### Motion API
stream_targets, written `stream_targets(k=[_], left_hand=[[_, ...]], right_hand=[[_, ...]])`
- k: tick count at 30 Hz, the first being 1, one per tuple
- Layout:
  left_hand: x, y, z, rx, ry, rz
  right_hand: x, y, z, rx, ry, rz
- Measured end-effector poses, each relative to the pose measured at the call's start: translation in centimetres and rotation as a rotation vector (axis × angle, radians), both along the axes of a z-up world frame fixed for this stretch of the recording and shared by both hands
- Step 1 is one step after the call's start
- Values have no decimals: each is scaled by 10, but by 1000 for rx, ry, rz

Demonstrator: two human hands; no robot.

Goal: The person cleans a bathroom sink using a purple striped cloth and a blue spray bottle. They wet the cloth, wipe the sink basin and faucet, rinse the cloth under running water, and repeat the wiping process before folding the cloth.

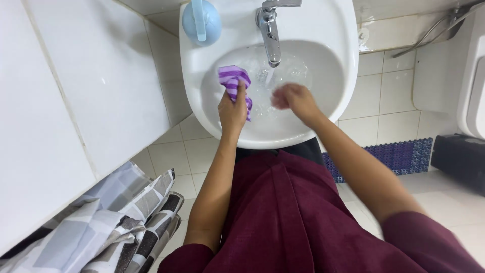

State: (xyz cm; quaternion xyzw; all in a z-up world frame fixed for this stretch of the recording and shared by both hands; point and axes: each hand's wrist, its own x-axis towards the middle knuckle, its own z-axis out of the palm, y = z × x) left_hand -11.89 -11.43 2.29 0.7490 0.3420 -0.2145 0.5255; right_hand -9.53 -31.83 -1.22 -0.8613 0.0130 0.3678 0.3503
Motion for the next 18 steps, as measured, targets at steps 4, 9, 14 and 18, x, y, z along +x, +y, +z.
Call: stream_targets(k=[4, 9, 14, 18], left_hand=[[-4, 4, -30, -111, -144, 218], [-8, 6, -39, -88, -162, 184], [-17, 0, -55, -167, -134, 202], [-20, -8, -64, -118, -223, 157]], right_hand=[[27, 39, -97, 805, 473, -946], [40, 22, -115, 1451, 545, -1162], [114, -7, -12, 887, -72, -844], [112, -7, 8, 315, -741, -211]])
